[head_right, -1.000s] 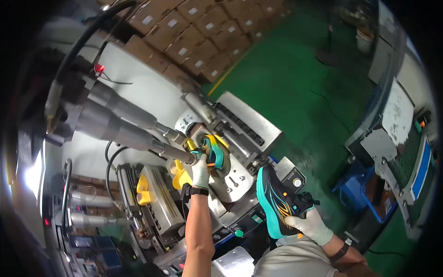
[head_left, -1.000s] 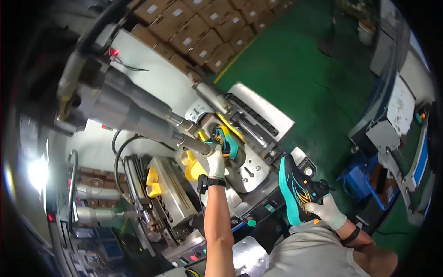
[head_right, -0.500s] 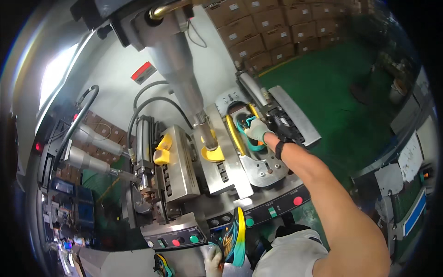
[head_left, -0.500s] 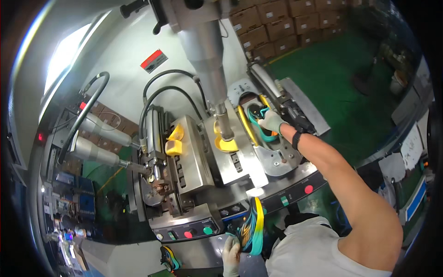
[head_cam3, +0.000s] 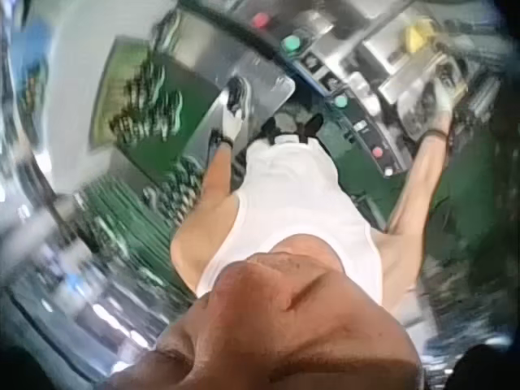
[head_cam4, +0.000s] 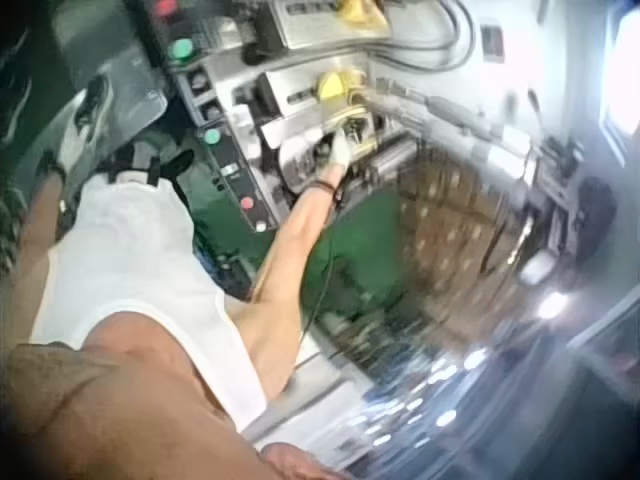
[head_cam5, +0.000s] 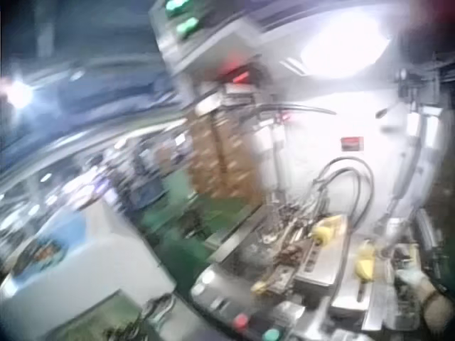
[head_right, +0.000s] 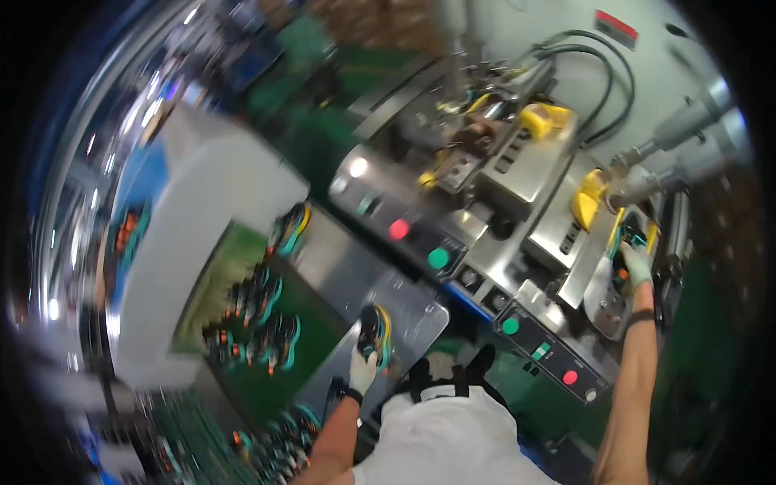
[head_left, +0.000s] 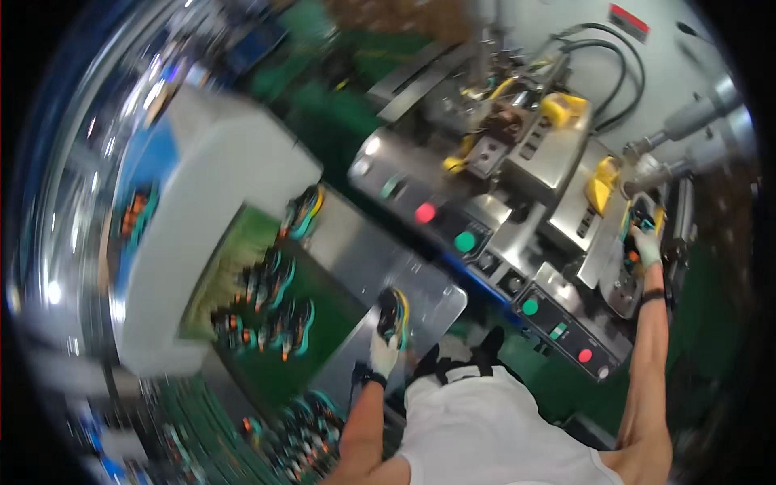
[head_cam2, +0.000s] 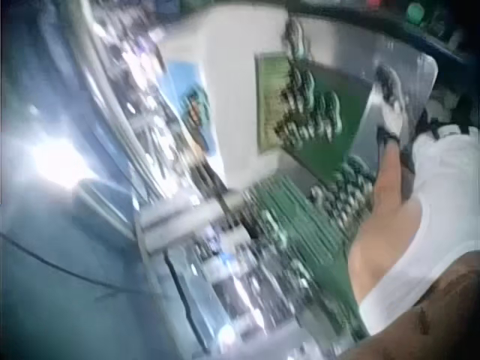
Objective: Operating industrial machinery to process and shape shoe components on a production line.
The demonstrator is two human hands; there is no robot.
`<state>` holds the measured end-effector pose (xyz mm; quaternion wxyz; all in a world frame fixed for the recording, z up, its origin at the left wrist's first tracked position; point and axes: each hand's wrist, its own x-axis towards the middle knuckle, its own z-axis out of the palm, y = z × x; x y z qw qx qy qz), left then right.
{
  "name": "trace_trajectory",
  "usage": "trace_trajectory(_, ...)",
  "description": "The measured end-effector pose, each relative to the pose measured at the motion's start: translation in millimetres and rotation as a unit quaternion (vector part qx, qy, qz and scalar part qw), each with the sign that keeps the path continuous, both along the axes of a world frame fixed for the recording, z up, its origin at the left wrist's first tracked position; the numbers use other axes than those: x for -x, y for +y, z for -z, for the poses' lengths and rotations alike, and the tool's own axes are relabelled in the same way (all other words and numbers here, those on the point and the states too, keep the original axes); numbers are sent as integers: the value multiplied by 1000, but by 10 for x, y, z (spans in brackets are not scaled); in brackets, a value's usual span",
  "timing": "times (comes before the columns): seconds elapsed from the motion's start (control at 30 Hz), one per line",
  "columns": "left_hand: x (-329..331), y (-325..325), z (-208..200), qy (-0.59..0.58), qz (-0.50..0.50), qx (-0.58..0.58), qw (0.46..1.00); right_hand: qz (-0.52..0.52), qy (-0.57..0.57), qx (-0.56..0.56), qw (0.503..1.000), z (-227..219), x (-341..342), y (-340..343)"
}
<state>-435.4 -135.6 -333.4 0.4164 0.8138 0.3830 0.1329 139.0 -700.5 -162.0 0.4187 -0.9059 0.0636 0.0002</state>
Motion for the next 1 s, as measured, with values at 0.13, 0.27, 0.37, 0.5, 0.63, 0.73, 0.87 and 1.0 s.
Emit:
trace_trajectory(0.13, 190, -66, -99, 65, -119, 39, 990, -85, -235, -10, 968, -471, 1501, 1754)
trace_trajectory(0.27, 388, 79, 153, 95, -85, -24, 992, -249, -231, 94, 936, 92, 2907, 2860)
trace_trajectory(0.37, 573, 657, -251, 92, 67, 89, 989, -275, -97, 416, 861, 1065, 3280, 2765)
trace_trajectory(0.5, 1174, 2089, -866, 61, 16, -87, 994, -293, -144, 314, 892, 1056, 3212, 2591)
trace_trajectory(0.63, 1595, 3205, -901, 272, 6, -154, 950, -283, -38, 201, 937, 767, 3557, 2966)
trace_trajectory(0.73, 1831, 3496, -207, 418, 121, -120, 892, -282, 68, 222, 931, 738, 4016, 3190)
trace_trajectory(0.87, 2076, 3539, 373, 329, 85, -190, 921, -343, 127, 244, 898, 707, 4648, 3584)
trace_trajectory(1.0, 1966, 3006, -186, 247, 30, 14, 968, -339, 210, 139, 907, 674, 4790, 3810)
